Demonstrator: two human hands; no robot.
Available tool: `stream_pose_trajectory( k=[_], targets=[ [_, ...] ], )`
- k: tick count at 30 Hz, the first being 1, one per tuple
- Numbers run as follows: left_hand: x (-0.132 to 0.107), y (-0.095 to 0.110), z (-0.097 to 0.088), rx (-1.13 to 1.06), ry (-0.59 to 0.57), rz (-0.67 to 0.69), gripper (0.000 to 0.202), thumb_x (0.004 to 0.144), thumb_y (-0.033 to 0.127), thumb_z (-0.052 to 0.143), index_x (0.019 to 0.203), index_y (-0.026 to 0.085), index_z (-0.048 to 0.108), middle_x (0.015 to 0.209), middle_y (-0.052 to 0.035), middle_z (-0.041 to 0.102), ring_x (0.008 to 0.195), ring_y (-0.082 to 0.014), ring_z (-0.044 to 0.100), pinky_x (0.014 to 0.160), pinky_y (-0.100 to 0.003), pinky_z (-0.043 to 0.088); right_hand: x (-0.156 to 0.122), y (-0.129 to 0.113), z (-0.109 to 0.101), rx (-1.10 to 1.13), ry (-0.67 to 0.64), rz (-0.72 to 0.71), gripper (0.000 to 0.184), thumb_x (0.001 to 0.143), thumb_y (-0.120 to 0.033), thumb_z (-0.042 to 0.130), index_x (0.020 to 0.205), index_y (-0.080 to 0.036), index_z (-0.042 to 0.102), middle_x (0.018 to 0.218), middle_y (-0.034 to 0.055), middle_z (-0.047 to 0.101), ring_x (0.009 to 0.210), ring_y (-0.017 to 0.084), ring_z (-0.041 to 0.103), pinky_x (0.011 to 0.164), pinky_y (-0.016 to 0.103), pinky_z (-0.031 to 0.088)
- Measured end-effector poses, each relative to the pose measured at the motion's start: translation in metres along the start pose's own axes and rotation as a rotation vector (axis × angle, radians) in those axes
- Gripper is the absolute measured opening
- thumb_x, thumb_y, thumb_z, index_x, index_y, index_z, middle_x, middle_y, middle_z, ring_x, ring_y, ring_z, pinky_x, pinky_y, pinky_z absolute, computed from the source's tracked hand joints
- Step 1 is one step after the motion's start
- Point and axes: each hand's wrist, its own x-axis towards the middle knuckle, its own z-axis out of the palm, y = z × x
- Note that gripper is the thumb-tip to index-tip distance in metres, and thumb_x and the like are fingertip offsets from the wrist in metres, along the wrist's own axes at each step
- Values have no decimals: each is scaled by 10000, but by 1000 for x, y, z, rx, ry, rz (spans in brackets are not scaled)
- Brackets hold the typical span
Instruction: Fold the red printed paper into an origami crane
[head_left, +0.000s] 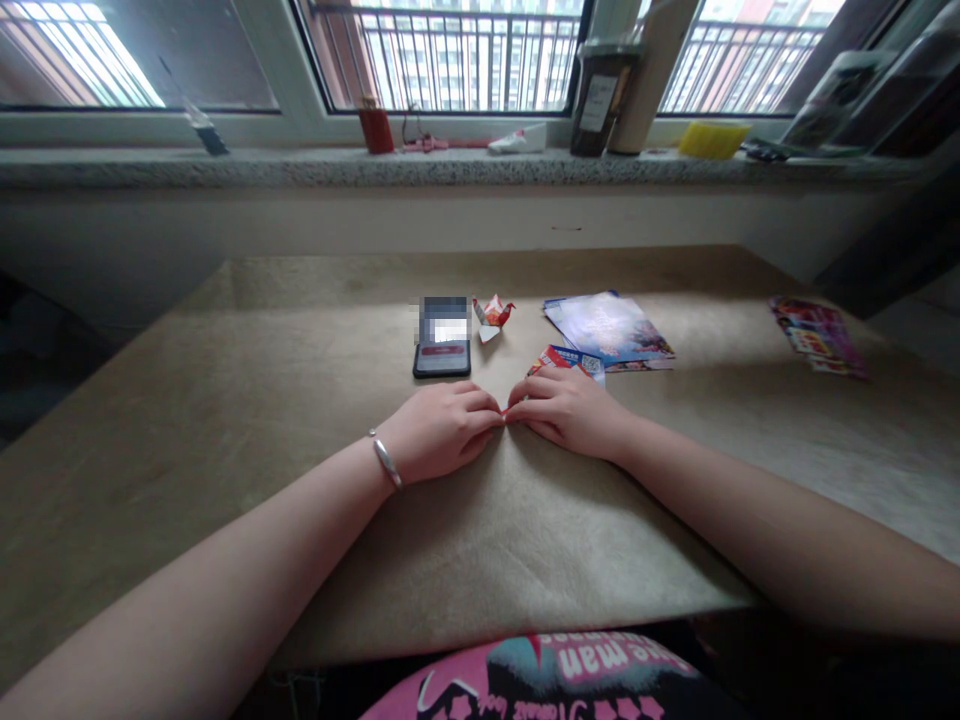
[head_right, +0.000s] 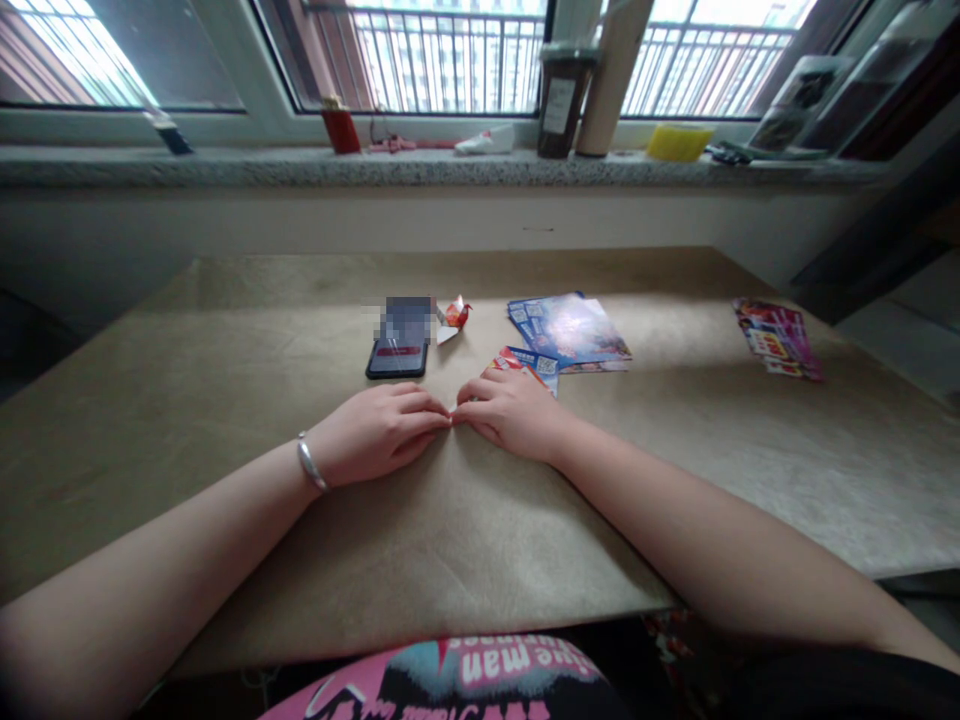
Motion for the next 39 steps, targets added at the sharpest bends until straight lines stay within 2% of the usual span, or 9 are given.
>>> stream_pose_trajectory(
  k=[5,14,24,28,33,39],
  targets=[
    [1,2,-1,19,5,1,228,862,190,455,965,152,655,963,-82,651,841,-177,578,755,-321,510,1,-2,-3,-28,-9,-15,239,901,-226,441,933,-229,678,944,53,671,905,178,540,774,316,406],
    [1,1,-1,39,-22,-5,221,862,184,441,956,157,640,977,-64,644,846,-177,568,763,-309,499,-3,1,-10,-57,-33,7,214,877,-230,472,884,-250,685,1013,9,674,956,185,551,862,354,387],
    [-2,-1,0,11,-47,-6,237,865,165,431,999,167,627,998,-60,630,881,-171,558,791,-302,485,-11,8,-14,-19,-41,20,180,847,-210,501,803,-242,673,1039,4,673,913,179,589,826,345,415],
    [-2,0,0,12,-69,-1,231,862,197,456,1032,169,611,1019,-60,620,897,-180,546,787,-302,479,-12,11,-11,54,-5,11,180,843,-198,506,794,-227,677,1018,27,675,902,173,601,791,322,444],
    [-2,1,1,80,-68,5,385,885,298,475,1256,195,479,1055,-69,597,913,-197,526,787,-320,467,-10,11,-7,150,31,23,200,858,-182,491,801,-209,681,981,54,674,892,156,601,822,312,460],
    [-3,0,2,103,-81,-38,329,896,338,463,1188,206,537,1080,-69,583,969,-206,523,844,-341,461,-4,6,1,122,69,24,213,874,-183,475,833,-203,683,1004,64,665,895,159,578,827,322,460]
  ],
)
